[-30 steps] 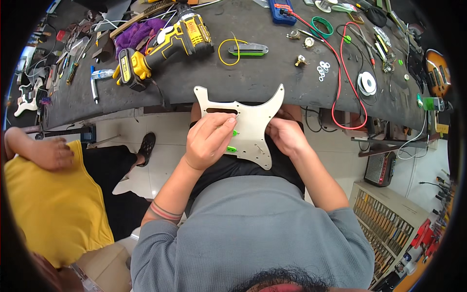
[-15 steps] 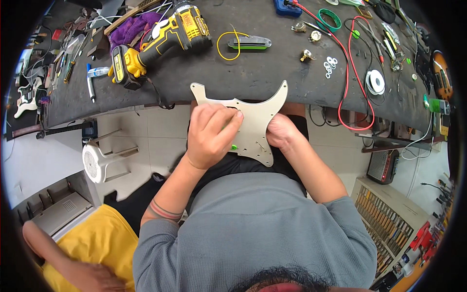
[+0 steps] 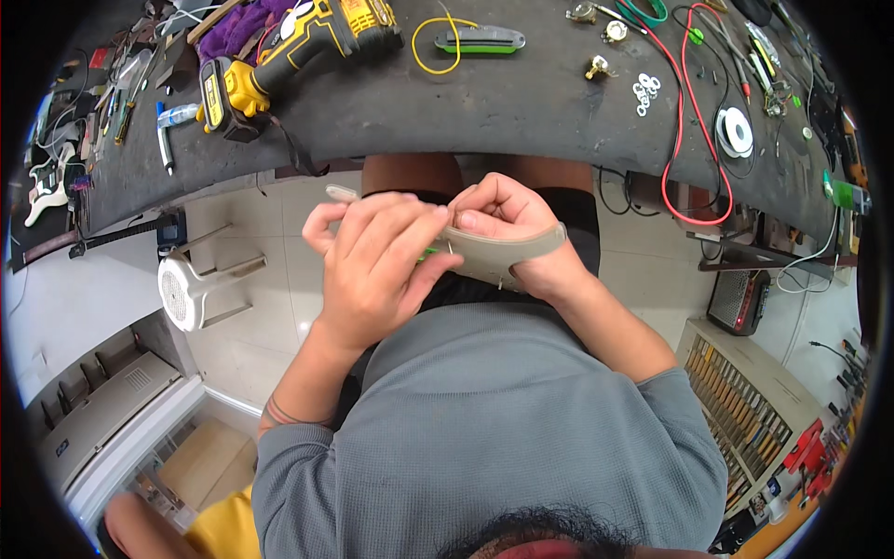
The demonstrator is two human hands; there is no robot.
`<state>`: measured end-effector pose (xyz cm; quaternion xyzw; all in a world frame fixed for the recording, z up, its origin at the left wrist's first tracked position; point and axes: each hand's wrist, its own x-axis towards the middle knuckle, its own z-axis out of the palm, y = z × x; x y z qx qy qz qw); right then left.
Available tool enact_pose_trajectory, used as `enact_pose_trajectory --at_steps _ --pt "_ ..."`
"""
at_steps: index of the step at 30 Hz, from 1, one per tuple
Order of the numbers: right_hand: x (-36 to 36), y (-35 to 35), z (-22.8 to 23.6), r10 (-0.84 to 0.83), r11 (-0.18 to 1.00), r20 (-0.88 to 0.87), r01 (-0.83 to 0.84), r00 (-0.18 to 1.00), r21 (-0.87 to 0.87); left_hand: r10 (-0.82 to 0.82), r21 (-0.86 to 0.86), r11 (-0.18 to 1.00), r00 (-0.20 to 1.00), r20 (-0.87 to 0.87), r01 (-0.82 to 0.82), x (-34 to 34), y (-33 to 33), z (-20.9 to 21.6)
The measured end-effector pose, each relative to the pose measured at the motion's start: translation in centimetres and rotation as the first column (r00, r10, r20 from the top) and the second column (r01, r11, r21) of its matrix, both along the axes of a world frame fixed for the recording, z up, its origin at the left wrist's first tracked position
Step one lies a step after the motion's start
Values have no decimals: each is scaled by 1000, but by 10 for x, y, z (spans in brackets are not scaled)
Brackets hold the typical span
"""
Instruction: The person uses a power drill to create holes in a guitar pickguard and then places several pickup components into the slots, checking the fit by hand.
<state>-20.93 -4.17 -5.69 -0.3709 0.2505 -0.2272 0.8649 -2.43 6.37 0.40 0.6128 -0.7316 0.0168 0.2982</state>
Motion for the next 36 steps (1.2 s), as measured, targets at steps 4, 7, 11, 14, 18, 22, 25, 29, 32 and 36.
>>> enact_pose_trajectory --at_steps 4,7,11,14,18,22,25,29,32,36 --pt "-7 21 5 32 999 90 -35 995 29 4 4 1000 998 58 -4 -6 36 9" --pt "-7 27 14 73 993 102 -82 992 88 11 -90 996 998 59 -6 -6 55 1" --pt "-3 30 20 115 984 106 -128 988 125 33 -104 994 996 84 -24 -5 64 1" --pt "-4 31 22 118 980 112 -134 987 147 48 -123 992 997 53 -41 -7 69 3" --pt "-4 35 24 89 985 115 -104 989 137 25 -63 998 999 21 -24 -6 71 11" --pt "-3 30 22 63 990 137 -80 989 119 18 -56 998 1000 2 -18 -8 73 10" --pt "-2 26 23 75 995 103 -81 992 54 16 12 1000 999 -37 -15 -10 80 13" --pt "-3 28 23 75 994 113 -83 991 72 1 13 1000 999 -44 -1 -9 80 12" --pt "-4 29 25 118 990 166 -130 979 62 11 -5 1000 999 -40 -11 -10 80 11" --pt "-4 30 27 137 986 149 -150 979 77 10 -13 1000 1000 -27 -10 -9 78 10"
